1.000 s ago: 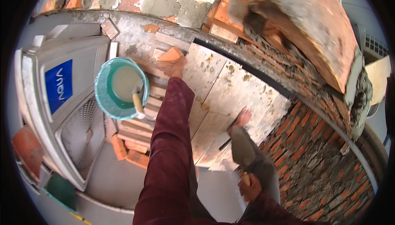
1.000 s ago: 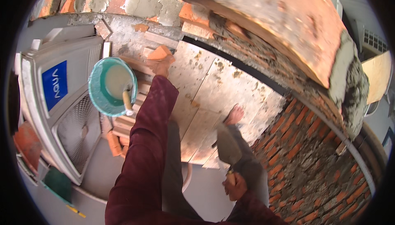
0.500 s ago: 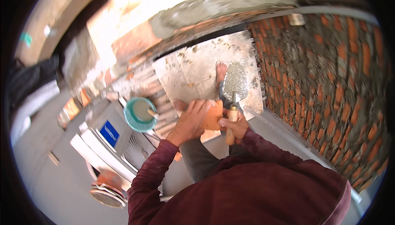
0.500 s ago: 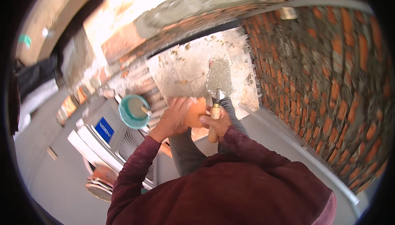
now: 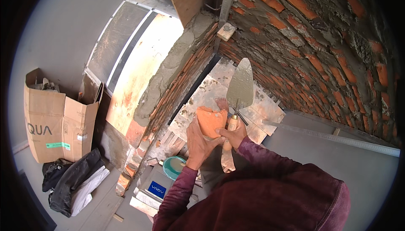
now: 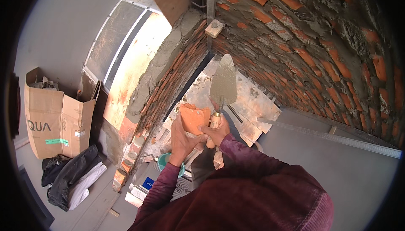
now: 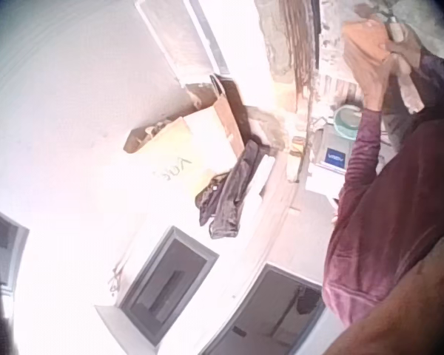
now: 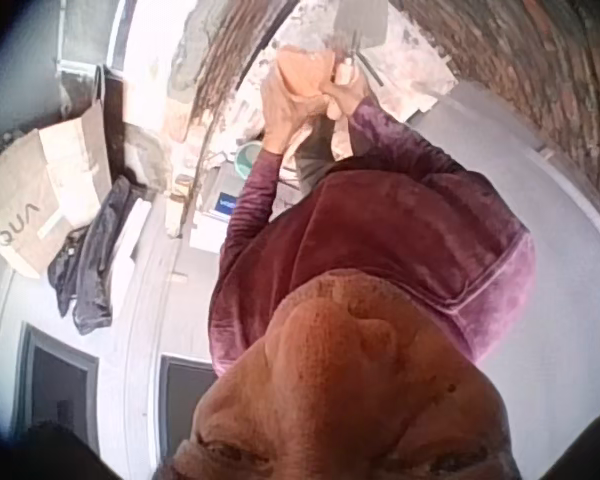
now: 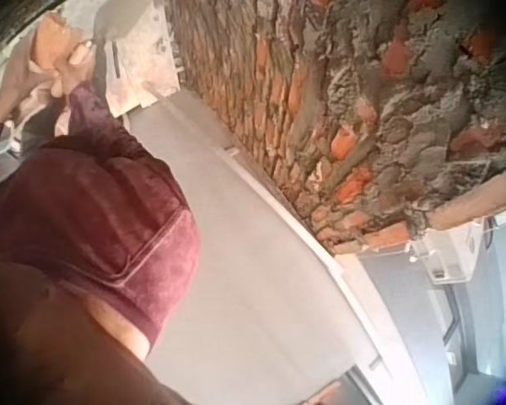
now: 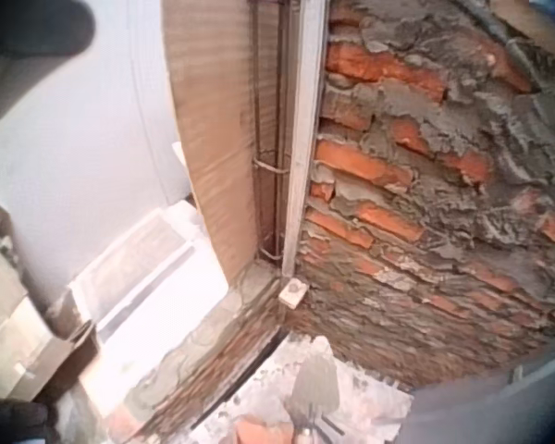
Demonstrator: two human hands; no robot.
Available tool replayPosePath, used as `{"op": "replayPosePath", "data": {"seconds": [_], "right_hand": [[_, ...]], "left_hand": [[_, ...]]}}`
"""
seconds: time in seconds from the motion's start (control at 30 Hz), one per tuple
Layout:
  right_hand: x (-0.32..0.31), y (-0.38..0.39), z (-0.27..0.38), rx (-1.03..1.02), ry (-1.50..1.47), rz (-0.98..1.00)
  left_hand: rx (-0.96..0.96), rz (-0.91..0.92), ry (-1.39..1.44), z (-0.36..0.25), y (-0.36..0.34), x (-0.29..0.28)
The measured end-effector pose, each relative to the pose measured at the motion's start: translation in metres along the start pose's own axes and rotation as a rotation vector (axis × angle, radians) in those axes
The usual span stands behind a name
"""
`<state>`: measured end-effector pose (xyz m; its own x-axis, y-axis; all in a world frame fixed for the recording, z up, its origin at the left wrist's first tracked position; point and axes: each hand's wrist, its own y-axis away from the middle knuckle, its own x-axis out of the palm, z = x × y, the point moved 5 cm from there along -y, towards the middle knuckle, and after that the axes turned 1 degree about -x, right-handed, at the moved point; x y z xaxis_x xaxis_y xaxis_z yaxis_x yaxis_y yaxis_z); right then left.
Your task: The person lays bricks to build a wall, using a trowel to apply mortar and placing each brick carefully onto the bed of mortar.
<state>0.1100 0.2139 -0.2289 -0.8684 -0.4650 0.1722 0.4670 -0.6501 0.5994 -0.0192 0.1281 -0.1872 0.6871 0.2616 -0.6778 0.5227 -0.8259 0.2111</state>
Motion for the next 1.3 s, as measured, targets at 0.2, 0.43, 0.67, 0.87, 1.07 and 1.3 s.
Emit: {"op": "replayPosePath", "data": {"seconds": [0.2, 0.43, 0.67, 0.87, 1.07, 1.3], "right_hand": [[-0.001, -0.044, 0.038, -0.077, -0.176, -0.02], [-0.037, -0.068, 0.058, -0.076, -0.198, -0.002], [-0.135, -0.043, 0.016, 0.233, 0.031, -0.012], [-0.168, -0.045, 0.001, 0.373, 0.121, -0.004], [-0.175, -0.049, 0.004, 0.457, 0.16, -0.024], [-0.19, -0.053, 0.001, 0.5, 0.292, -0.028]], "left_hand": [[0.188, -0.035, -0.049, -0.032, -0.077, -0.013], [0.375, -0.047, -0.125, -0.049, -0.236, -0.041], [0.432, -0.197, -0.174, -0.043, -0.371, -0.025], [0.433, -0.262, -0.223, -0.025, -0.404, -0.002], [0.406, -0.385, -0.217, -0.019, -0.404, 0.015], [0.474, -0.474, -0.151, -0.006, -0.408, 0.027]]}}
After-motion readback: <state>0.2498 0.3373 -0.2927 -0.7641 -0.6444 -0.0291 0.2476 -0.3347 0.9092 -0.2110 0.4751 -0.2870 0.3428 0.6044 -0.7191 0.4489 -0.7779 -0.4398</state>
